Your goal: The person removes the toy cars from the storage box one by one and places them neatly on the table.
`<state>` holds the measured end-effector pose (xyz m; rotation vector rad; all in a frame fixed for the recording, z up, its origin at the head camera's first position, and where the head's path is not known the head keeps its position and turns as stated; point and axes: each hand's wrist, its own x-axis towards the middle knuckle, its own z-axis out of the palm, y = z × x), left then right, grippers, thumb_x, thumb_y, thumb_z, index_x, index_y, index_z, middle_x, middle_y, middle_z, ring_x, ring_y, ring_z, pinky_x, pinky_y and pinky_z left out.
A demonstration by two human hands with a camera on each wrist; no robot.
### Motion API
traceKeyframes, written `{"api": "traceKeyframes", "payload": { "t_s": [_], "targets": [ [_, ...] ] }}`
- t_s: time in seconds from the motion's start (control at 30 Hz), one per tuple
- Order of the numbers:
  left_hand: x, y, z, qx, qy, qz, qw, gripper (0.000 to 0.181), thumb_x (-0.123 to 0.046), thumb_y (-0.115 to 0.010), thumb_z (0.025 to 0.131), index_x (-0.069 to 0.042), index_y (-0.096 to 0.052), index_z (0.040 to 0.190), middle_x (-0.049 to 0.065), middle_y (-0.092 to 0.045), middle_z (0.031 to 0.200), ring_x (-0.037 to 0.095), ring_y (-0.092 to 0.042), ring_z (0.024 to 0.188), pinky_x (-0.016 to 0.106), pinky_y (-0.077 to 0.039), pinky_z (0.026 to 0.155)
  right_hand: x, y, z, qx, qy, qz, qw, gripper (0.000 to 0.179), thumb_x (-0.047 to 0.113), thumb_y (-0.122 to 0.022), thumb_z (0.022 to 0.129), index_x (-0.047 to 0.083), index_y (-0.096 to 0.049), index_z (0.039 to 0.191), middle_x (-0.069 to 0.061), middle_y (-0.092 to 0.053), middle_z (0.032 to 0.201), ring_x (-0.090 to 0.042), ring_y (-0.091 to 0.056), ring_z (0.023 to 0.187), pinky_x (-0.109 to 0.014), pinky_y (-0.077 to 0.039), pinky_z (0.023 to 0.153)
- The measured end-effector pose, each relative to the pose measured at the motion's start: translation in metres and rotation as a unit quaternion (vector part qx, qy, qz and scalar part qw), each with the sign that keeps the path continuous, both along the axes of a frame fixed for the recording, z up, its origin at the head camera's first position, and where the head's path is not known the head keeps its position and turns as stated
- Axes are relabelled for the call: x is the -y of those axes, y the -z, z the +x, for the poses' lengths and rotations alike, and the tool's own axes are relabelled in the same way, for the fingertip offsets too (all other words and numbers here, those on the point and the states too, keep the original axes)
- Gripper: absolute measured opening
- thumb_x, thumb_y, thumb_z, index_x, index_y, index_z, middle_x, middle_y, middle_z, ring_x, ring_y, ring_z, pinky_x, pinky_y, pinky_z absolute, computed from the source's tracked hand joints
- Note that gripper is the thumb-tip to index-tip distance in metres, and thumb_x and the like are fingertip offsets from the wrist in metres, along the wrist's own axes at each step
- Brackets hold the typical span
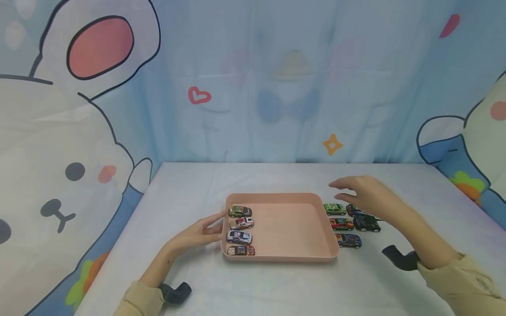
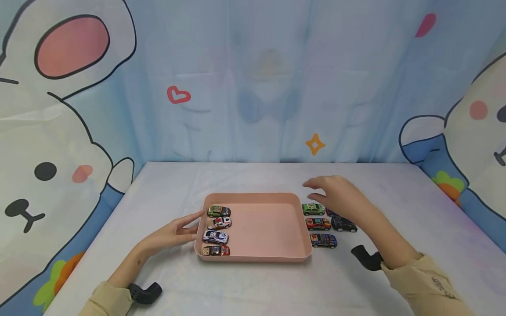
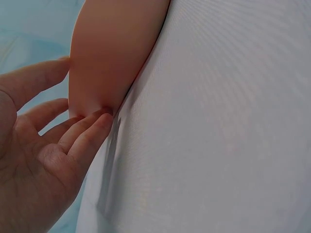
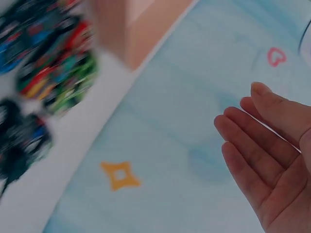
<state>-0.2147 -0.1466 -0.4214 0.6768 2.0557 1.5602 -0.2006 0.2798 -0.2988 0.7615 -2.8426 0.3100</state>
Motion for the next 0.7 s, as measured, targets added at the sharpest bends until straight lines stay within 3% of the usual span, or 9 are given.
{"api": "traceKeyframes", "payload": {
  "t_s": [0.13,0.3,0.47,0.7],
  "targets": [
    [0.001,-0.001,0.000,0.005,-0.003,0.002,1.0000,0.069,-0.012,-0.060,0.092,-0.008,-0.022,0.149,0.014,-0.010,0.154,0.031,-0.028,0.133,0.045,-0.024,0.107,0.035,-0.011,-0.009,-0.005,-0.043,-0.026,0.9987,0.029,0.008,-0.070,0.084,0.001,-0.066,0.112,-0.014,-0.066,0.107,-0.029,-0.062,0.096,-0.045,-0.052,0.079],
    [0.001,0.000,0.000,0.009,-0.004,0.004,0.9999,0.068,-0.011,-0.060,0.093,-0.009,-0.022,0.149,0.013,-0.010,0.154,0.031,-0.028,0.133,0.045,-0.024,0.107,0.076,-0.007,-0.033,-0.004,-0.074,-0.040,0.9964,0.029,0.006,-0.071,0.082,0.001,-0.067,0.111,-0.010,-0.067,0.106,-0.026,-0.063,0.097,-0.041,-0.052,0.080],
    [-0.001,0.002,0.001,0.011,0.001,0.009,0.9999,0.067,-0.010,-0.059,0.093,-0.009,-0.022,0.149,0.013,-0.011,0.154,0.031,-0.028,0.133,0.044,-0.025,0.106,0.114,0.011,-0.055,-0.002,-0.104,-0.038,0.9938,0.026,0.006,-0.071,0.083,0.000,-0.068,0.108,-0.010,-0.068,0.102,-0.024,-0.064,0.094,-0.037,-0.052,0.081],
    [0.001,-0.001,0.002,0.012,-0.003,0.001,0.9999,0.068,-0.012,-0.059,0.093,-0.009,-0.021,0.150,0.013,-0.014,0.153,0.031,-0.030,0.133,0.047,-0.022,0.107,0.157,0.048,-0.076,0.070,-0.160,-0.043,0.9837,0.023,0.010,-0.065,0.088,0.002,-0.068,0.110,-0.009,-0.068,0.103,-0.020,-0.065,0.092,-0.032,-0.052,0.082]
  ]
}}
